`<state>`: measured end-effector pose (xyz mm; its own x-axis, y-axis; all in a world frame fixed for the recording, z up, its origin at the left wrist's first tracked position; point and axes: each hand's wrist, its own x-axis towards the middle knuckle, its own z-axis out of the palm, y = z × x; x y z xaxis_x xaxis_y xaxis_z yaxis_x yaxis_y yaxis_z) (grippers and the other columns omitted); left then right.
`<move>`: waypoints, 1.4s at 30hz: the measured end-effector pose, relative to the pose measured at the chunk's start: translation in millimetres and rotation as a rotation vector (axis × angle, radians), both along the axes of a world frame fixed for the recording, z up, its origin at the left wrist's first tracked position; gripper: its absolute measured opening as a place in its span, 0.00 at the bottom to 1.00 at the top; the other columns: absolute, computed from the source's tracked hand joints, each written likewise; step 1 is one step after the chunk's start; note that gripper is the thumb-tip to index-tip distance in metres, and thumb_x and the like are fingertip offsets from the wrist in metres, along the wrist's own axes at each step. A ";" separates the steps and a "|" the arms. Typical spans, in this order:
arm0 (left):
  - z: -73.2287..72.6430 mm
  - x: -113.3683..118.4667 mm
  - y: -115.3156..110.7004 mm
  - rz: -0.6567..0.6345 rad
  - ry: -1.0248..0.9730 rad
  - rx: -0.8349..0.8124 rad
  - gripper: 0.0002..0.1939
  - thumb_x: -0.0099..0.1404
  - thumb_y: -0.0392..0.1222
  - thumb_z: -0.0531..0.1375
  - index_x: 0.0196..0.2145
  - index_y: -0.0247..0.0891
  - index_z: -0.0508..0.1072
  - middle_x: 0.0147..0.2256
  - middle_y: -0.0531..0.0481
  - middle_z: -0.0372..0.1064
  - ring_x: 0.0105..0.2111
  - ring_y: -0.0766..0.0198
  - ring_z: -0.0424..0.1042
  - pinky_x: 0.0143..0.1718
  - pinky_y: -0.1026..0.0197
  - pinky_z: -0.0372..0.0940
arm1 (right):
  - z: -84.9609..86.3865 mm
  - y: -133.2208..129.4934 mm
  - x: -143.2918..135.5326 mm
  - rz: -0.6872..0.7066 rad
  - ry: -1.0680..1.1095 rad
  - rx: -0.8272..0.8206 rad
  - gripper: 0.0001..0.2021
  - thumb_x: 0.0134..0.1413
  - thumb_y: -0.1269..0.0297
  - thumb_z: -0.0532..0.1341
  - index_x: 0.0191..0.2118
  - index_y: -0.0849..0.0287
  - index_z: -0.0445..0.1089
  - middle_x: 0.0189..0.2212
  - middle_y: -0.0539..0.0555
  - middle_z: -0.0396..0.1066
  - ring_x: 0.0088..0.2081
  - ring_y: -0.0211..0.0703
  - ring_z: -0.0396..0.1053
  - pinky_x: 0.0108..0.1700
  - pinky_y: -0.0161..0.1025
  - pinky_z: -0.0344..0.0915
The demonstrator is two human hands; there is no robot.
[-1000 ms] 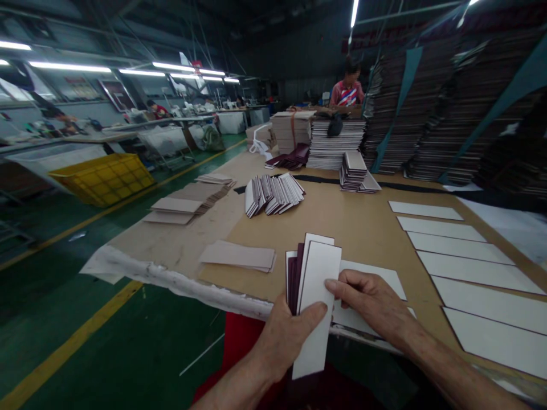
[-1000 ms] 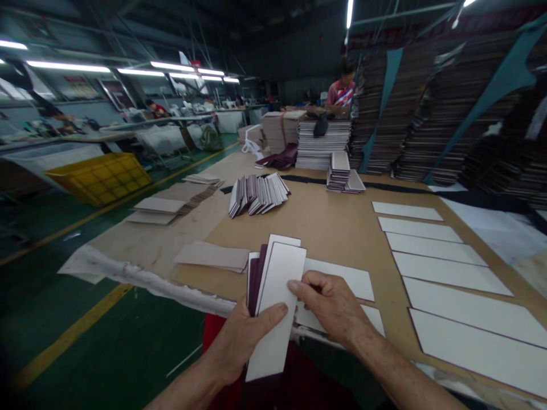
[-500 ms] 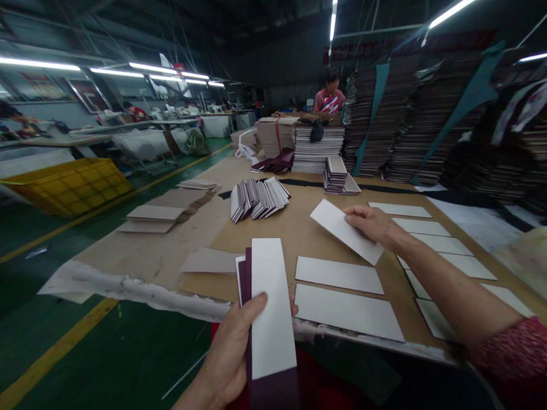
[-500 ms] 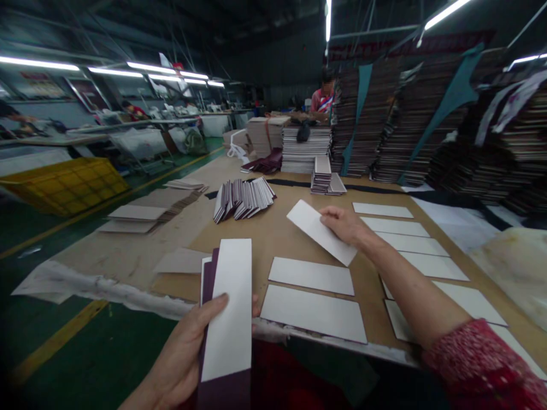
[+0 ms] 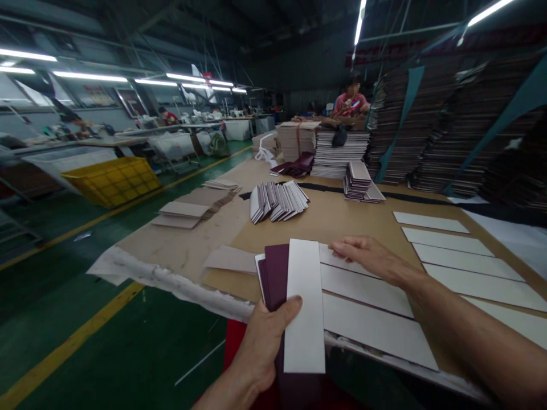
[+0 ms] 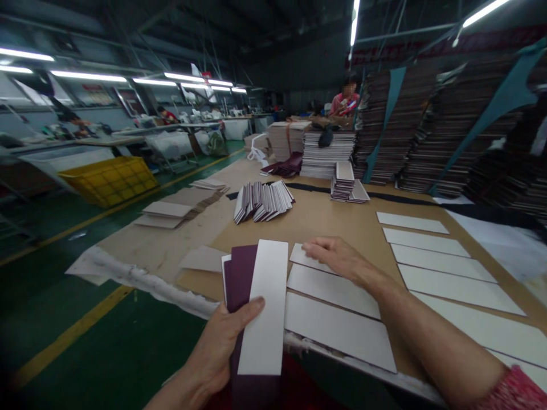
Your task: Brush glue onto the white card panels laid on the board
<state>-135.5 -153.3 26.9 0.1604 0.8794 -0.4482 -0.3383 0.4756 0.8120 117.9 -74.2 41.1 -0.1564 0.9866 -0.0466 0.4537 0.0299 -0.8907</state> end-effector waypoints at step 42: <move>1.8 21.3 16.5 -0.060 -0.220 -0.207 0.18 0.62 0.44 0.66 0.46 0.31 0.76 0.33 0.42 0.78 0.25 0.60 0.75 0.28 0.60 0.71 | 13.7 -14.8 -30.3 -0.072 0.208 -0.035 0.24 0.52 0.37 0.61 0.29 0.56 0.68 0.26 0.52 0.71 0.27 0.41 0.69 0.31 0.38 0.68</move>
